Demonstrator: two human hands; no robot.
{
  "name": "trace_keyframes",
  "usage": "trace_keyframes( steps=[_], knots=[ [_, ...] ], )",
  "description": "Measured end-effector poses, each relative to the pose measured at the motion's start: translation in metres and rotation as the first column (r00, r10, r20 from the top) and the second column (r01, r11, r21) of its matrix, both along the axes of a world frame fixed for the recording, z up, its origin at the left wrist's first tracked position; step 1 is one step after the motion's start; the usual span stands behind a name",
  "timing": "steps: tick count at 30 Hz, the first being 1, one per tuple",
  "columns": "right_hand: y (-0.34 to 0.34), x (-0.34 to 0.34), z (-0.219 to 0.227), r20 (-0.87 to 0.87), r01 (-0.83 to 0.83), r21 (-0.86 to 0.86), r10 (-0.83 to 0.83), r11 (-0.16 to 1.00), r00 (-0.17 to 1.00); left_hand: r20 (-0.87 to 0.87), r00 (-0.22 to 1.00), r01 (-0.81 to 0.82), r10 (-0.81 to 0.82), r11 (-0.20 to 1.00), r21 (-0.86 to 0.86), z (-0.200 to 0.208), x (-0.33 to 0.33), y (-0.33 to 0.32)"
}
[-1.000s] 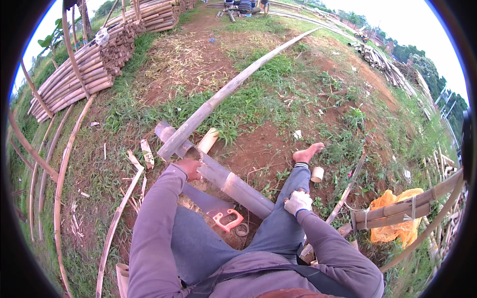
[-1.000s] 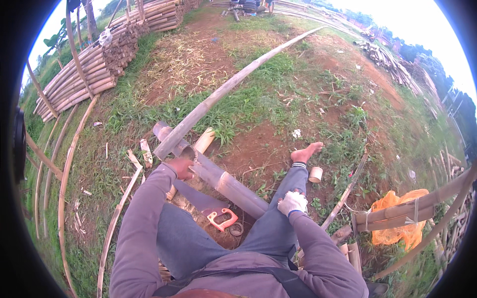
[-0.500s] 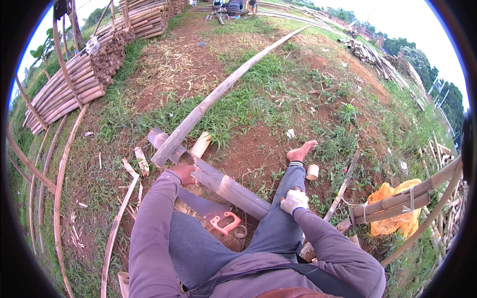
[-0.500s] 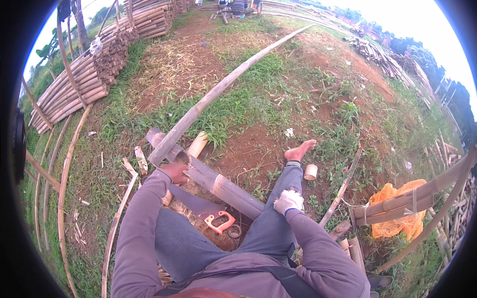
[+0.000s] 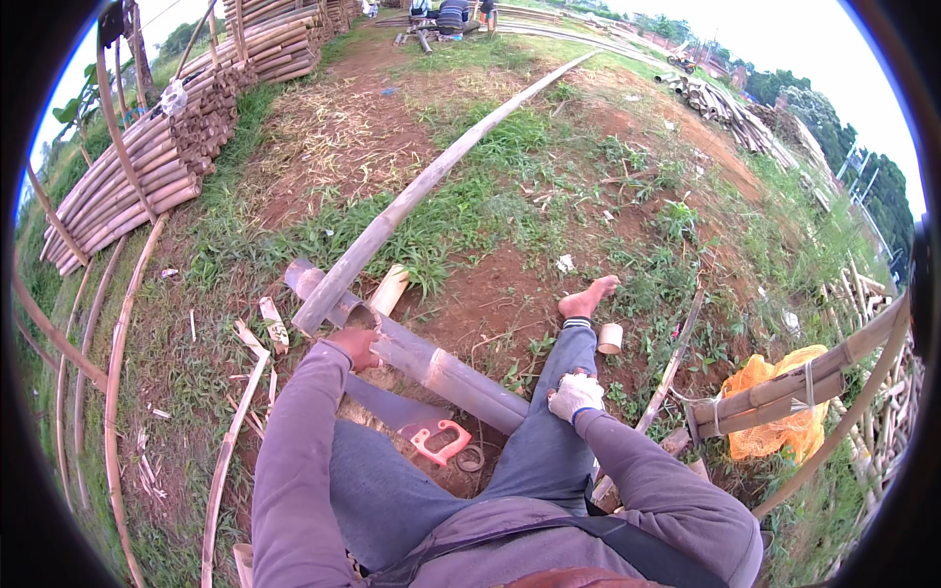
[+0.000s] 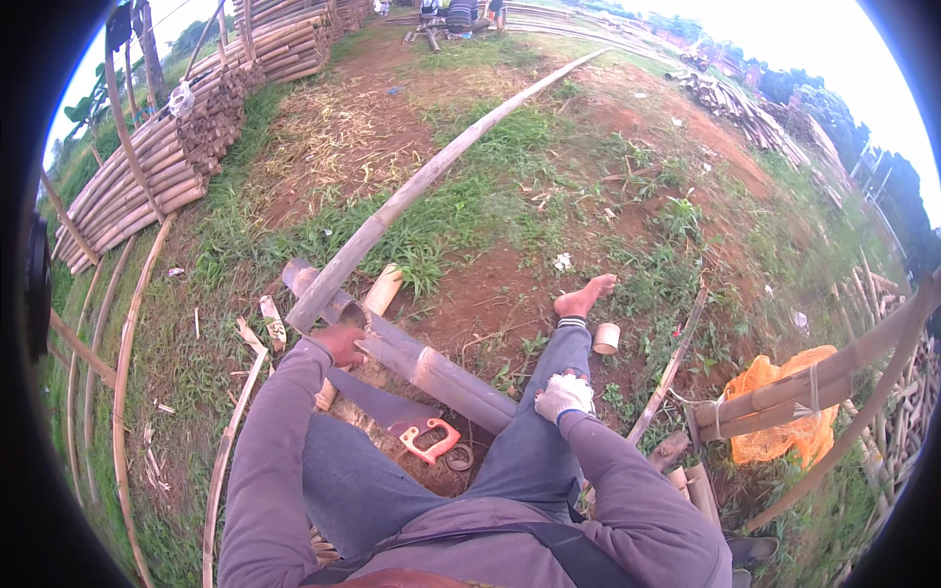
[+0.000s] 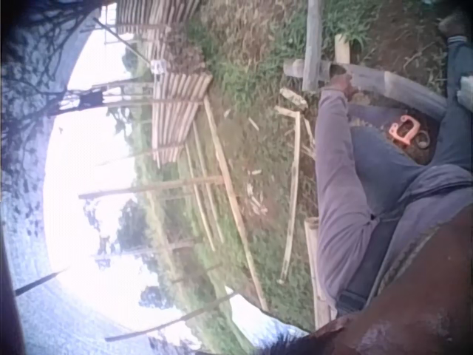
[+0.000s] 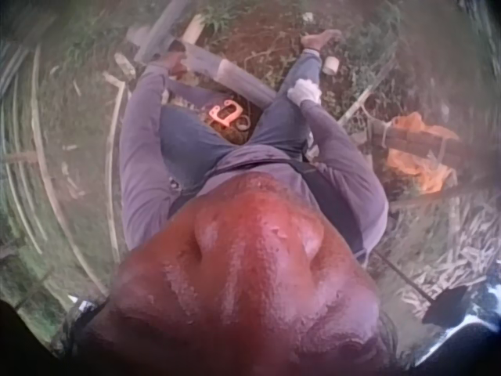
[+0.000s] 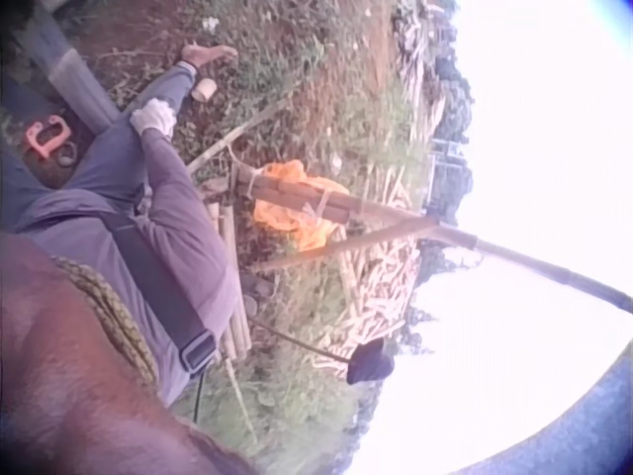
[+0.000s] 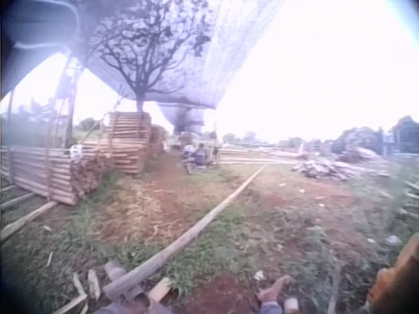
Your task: The person uses a hand saw to cut long bamboo poles into shorter sections. They position each pole on a makeshift support, saw through it, and then place the cut pieces onto a growing stack nearby.
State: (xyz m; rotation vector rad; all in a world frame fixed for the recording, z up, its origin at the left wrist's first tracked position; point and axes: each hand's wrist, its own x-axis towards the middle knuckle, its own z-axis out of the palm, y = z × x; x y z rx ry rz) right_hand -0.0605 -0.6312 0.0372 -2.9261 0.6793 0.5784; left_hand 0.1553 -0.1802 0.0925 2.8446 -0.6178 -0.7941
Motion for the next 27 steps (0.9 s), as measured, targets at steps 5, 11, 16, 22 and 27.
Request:
trace_keyframes(
  steps=[5,11,16,22,27],
  knots=[
    [0.001,-0.002,-0.004,0.050,-0.027,-0.048,0.029,0.999,0.998,0.123,0.990,0.072,-0.071,0.997,-0.004,-0.018,0.004,0.010],
    [-0.004,-0.003,-0.017,0.076,-0.022,-0.077,0.028,0.997,0.997,-0.010,1.000,-0.015,0.015,1.000,0.003,-0.002,0.002,0.001],
    [-0.004,-0.002,-0.016,0.081,-0.003,-0.059,0.008,0.998,0.997,0.054,0.998,0.014,-0.015,0.999,0.033,0.003,-0.002,0.000],
    [-0.001,-0.003,-0.013,0.084,-0.013,-0.070,0.019,0.997,0.996,0.019,1.000,-0.009,0.008,0.999,0.031,-0.002,0.001,0.003],
    [0.001,0.001,-0.001,-0.031,0.020,0.024,-0.019,1.000,0.999,0.057,0.998,0.007,-0.007,1.000,0.004,-0.007,-0.001,0.009]
  ],
)
